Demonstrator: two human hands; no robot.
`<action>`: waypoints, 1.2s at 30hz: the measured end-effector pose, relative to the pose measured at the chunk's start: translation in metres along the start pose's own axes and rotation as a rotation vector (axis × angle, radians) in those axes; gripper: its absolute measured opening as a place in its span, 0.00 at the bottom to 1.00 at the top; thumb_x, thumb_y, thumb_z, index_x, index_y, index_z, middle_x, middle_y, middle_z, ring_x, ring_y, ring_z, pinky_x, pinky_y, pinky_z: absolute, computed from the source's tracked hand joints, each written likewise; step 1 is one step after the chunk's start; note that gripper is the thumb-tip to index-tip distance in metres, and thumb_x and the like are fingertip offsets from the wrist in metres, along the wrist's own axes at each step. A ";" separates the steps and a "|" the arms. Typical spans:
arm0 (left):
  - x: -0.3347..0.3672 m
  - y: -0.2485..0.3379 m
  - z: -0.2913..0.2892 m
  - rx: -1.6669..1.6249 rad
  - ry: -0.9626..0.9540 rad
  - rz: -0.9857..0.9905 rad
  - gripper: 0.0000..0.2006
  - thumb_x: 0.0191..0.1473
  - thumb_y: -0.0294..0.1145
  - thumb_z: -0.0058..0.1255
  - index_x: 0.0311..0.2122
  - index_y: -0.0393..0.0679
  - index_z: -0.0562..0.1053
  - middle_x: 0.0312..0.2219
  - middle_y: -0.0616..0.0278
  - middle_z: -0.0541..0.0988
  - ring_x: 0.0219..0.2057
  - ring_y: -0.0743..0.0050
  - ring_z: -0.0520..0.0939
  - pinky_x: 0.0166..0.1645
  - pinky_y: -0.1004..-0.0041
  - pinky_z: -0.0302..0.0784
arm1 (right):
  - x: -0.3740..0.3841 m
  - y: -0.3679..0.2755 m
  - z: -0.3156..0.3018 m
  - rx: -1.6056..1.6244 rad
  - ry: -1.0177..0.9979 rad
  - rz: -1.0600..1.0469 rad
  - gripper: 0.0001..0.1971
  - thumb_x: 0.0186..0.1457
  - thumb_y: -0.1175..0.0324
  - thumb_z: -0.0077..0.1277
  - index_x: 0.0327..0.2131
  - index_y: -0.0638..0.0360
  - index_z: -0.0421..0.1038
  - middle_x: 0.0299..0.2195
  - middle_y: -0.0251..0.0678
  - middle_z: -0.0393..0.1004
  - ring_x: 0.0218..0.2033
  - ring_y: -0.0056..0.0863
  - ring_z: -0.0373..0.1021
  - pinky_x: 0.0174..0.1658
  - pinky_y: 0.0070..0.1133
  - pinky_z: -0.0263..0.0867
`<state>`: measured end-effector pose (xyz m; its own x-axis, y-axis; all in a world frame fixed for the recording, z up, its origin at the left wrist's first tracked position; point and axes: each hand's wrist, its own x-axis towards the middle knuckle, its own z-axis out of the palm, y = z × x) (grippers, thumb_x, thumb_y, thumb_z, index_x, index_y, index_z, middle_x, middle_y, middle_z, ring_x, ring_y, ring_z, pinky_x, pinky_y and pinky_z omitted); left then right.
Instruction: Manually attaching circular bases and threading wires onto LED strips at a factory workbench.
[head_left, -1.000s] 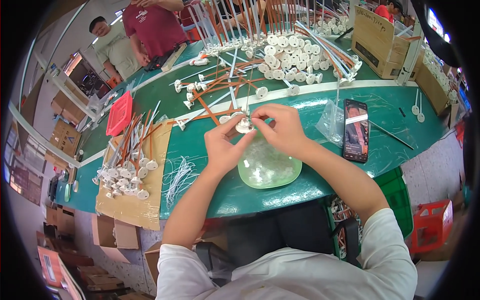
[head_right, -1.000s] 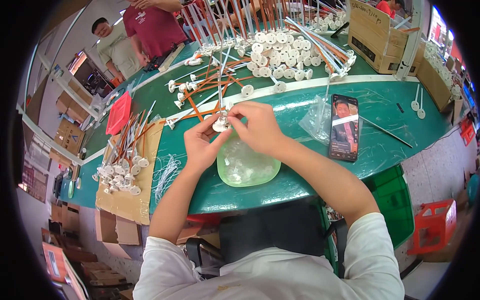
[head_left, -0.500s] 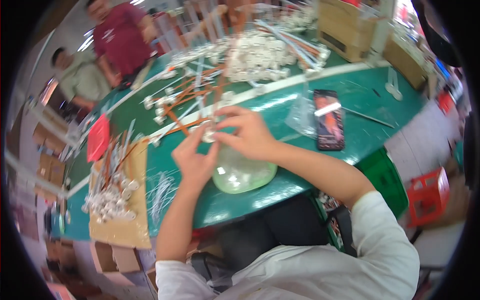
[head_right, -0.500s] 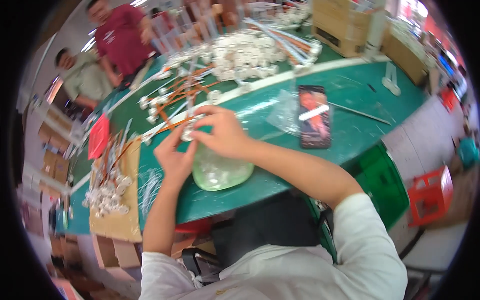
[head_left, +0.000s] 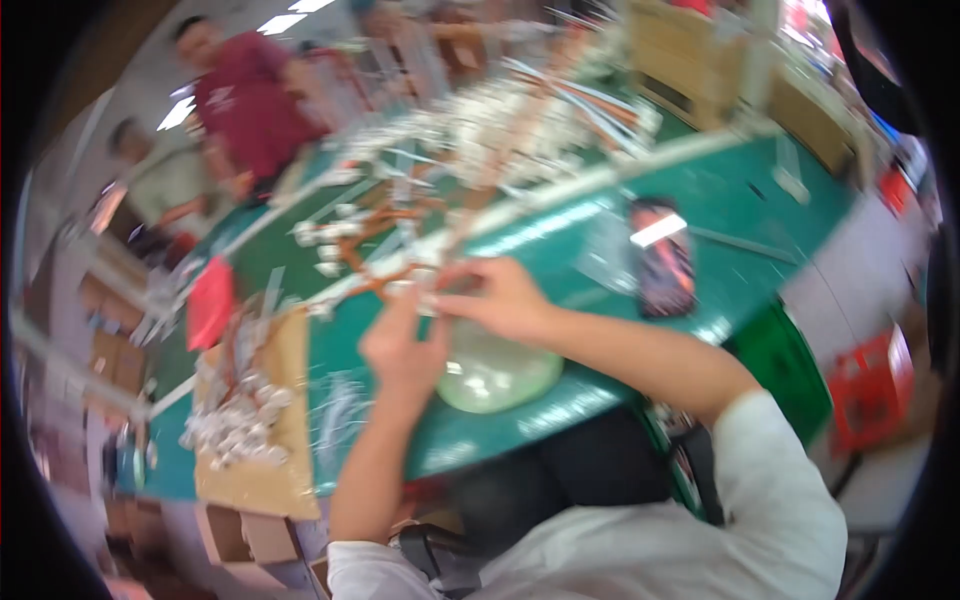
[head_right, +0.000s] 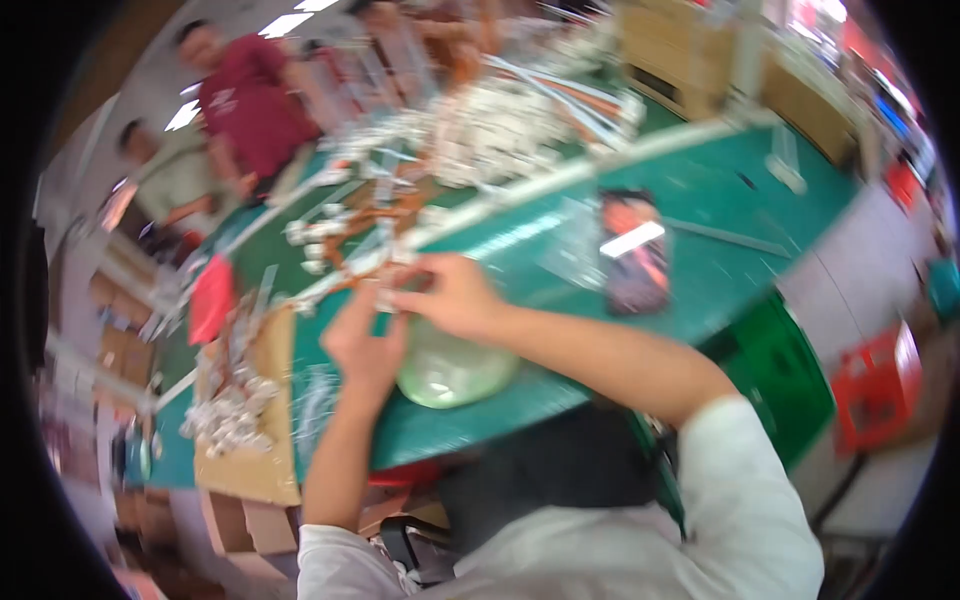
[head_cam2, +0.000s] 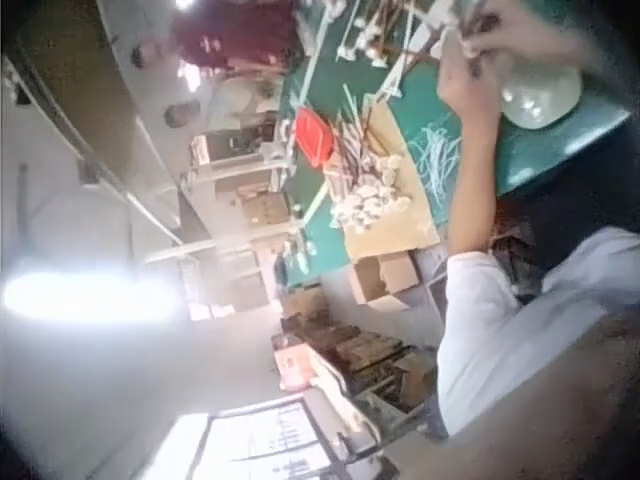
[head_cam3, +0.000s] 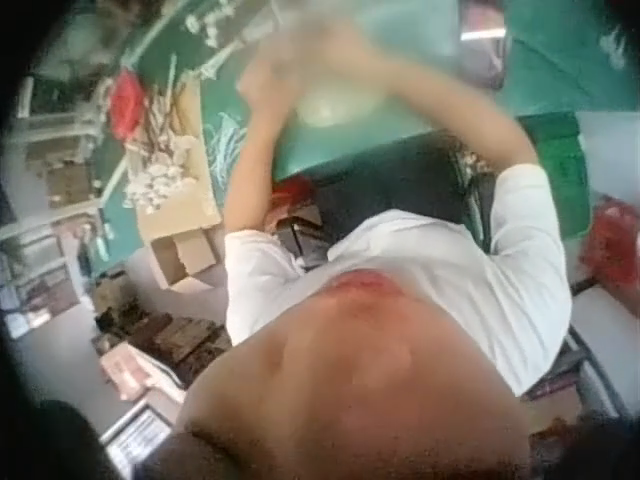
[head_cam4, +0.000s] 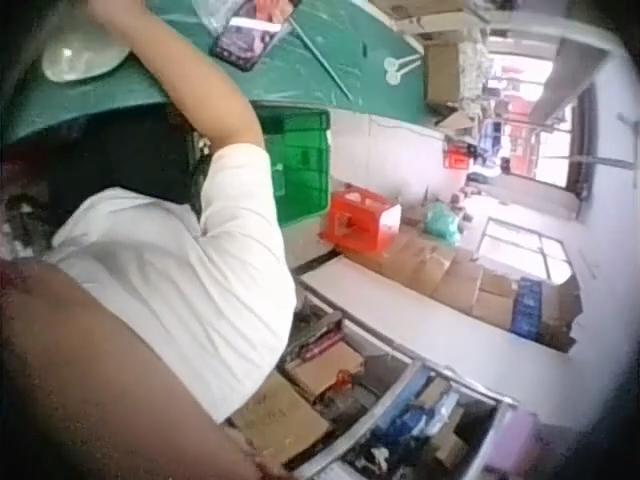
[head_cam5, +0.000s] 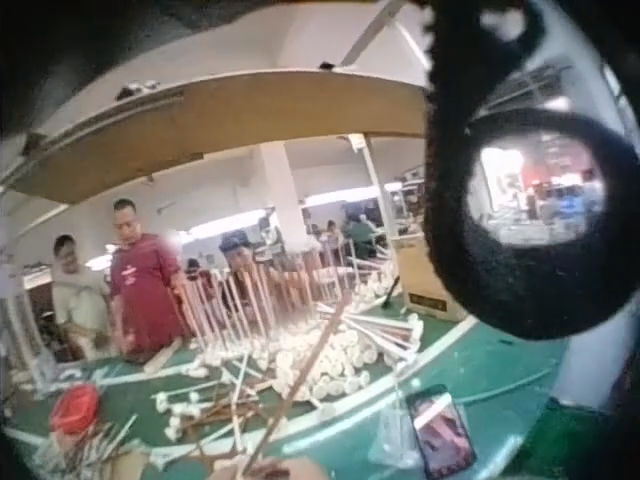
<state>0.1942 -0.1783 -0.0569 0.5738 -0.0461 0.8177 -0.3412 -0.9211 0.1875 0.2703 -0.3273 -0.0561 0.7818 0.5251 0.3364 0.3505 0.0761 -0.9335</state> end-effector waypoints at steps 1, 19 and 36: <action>0.002 0.000 0.003 -0.023 0.016 0.021 0.21 0.39 0.26 0.64 0.43 0.37 0.76 0.36 0.49 0.81 0.38 0.55 0.83 0.42 0.66 0.79 | -0.002 0.003 -0.005 0.004 -0.032 0.077 0.15 0.48 0.67 0.61 0.39 0.63 0.77 0.33 0.37 0.79 0.34 0.20 0.74 0.39 0.22 0.70; -0.003 0.000 0.002 0.111 0.100 0.183 0.22 0.35 0.24 0.59 0.42 0.33 0.74 0.38 0.52 0.79 0.35 0.60 0.82 0.37 0.69 0.79 | 0.002 -0.008 -0.013 0.131 -0.216 0.221 0.09 0.55 0.71 0.54 0.39 0.64 0.72 0.33 0.33 0.75 0.34 0.19 0.72 0.29 0.19 0.69; 0.014 -0.019 -0.002 -1.348 -0.139 -0.890 0.21 0.54 0.28 0.56 0.53 0.38 0.68 0.41 0.52 0.79 0.38 0.68 0.82 0.44 0.73 0.77 | 0.000 -0.038 -0.042 -0.769 -0.750 -0.274 0.12 0.39 0.73 0.60 0.32 0.61 0.77 0.28 0.38 0.77 0.27 0.31 0.74 0.33 0.26 0.71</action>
<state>0.2076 -0.1607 -0.0476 0.9699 0.1866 0.1566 -0.2097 0.3128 0.9264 0.2788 -0.3653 -0.0158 0.2093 0.9710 0.1159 0.8938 -0.1418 -0.4255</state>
